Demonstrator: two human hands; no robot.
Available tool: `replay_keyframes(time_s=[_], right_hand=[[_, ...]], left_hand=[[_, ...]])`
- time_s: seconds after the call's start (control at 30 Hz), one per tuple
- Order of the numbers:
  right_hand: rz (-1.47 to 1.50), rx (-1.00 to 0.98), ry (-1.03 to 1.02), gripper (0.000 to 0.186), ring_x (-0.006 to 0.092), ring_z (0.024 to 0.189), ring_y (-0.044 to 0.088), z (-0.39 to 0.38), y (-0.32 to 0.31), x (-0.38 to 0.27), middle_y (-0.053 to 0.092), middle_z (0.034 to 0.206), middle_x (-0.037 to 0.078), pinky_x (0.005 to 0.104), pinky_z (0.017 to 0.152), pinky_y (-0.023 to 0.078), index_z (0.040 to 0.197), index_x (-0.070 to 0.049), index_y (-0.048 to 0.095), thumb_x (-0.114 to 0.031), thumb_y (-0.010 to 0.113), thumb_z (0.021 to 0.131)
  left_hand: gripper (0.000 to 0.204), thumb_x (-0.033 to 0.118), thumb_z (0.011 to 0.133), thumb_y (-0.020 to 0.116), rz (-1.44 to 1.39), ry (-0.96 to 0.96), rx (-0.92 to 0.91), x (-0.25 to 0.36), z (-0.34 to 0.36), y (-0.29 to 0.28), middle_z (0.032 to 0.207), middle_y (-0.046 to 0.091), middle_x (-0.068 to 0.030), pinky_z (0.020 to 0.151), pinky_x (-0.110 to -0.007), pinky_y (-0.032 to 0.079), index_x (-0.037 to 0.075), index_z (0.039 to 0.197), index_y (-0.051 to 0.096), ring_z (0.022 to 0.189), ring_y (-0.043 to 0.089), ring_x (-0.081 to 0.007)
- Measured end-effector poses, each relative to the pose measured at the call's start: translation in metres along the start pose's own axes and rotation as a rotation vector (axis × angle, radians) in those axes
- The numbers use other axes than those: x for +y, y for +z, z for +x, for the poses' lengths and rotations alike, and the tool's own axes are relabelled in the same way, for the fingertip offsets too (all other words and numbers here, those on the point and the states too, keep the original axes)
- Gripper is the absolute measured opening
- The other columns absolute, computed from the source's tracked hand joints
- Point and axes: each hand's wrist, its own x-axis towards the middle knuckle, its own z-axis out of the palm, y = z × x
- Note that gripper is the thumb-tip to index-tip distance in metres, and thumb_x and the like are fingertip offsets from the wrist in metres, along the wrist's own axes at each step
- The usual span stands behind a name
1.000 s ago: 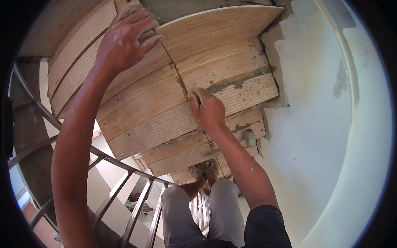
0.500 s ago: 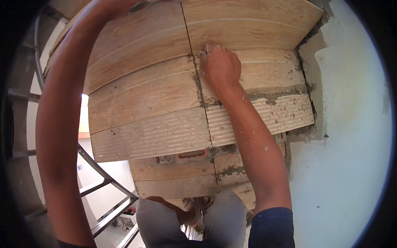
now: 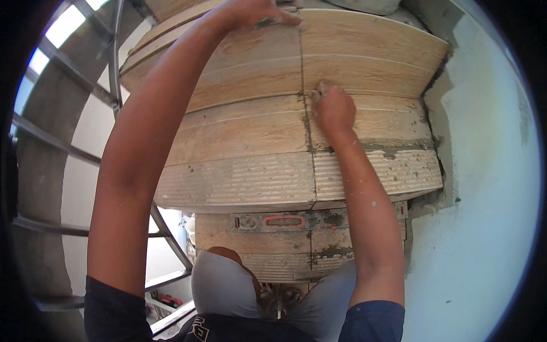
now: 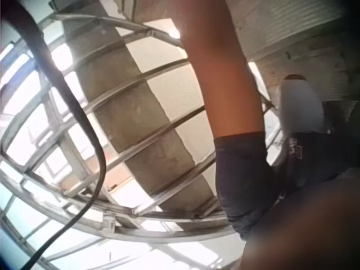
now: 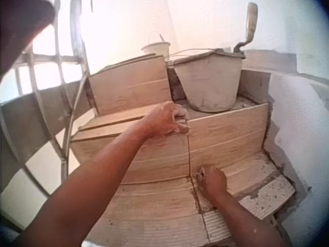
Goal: Applying mortar, setting tiles, and grinding tiles to fit stair steps.
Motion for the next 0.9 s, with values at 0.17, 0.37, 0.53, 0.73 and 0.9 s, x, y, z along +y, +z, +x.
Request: replay_keyframes(time_s=[0.17,0.37,0.53,0.73,0.9], right_hand=[[0.007,0.014,0.041,0.02,0.0414,0.086,0.066,-0.003,0.0,-0.011,0.069,0.085,0.019,0.051,0.076,0.053,0.09,-0.01,0.067,-0.03,0.066,0.088],[-0.011,0.089,0.046,0.022,0.0417,0.081,0.065,-0.007,0.0,-0.01,0.068,0.081,0.019,0.0497,0.073,0.051,0.087,-0.009,0.066,-0.031,0.066,0.088],[-0.052,0.011,0.091,0.022,0.0402,0.088,0.067,-0.005,-0.001,-0.015,0.07,0.087,0.02,0.049,0.079,0.053,0.094,-0.01,0.069,-0.031,0.064,0.09],[-0.014,0.03,0.068,0.026,0.0399,0.083,0.066,-0.007,-0.002,-0.017,0.069,0.083,0.019,0.0488,0.075,0.051,0.09,-0.009,0.067,-0.035,0.067,0.088],[-0.007,0.057,0.049,0.027,0.0402,0.084,0.066,-0.004,-0.001,-0.014,0.069,0.083,0.018,0.0494,0.075,0.051,0.089,-0.009,0.067,-0.035,0.067,0.088]], left_hand=[[0.036,0.033,0.072,0.079,0.003,0.109,0.027,-0.007,-0.002,-0.004,0.079,0.064,-0.0129,0.071,-0.042,0.047,0.002,0.083,0.066,0.077,0.06,-0.028],[0.04,0.038,0.079,0.077,0.09,0.056,-0.017,0.004,-0.001,0.001,0.096,0.065,-0.0113,0.084,-0.041,0.046,0.002,0.093,0.067,0.092,0.059,-0.0273],[0.052,0.043,0.076,0.079,0.126,-0.027,-0.035,0.002,-0.007,0.004,0.113,0.065,-0.0126,0.095,-0.039,0.046,0.002,0.107,0.067,0.106,0.059,-0.0313],[0.051,0.044,0.076,0.079,0.14,0.061,0.126,-0.006,-0.011,0.011,0.111,0.064,-0.0136,0.093,-0.041,0.045,0.003,0.105,0.067,0.104,0.059,-0.0306],[0.049,0.041,0.076,0.08,0.141,0.016,0.018,0.004,-0.007,0.004,0.108,0.065,-0.0137,0.093,-0.041,0.046,0.004,0.105,0.067,0.103,0.059,-0.0314]])
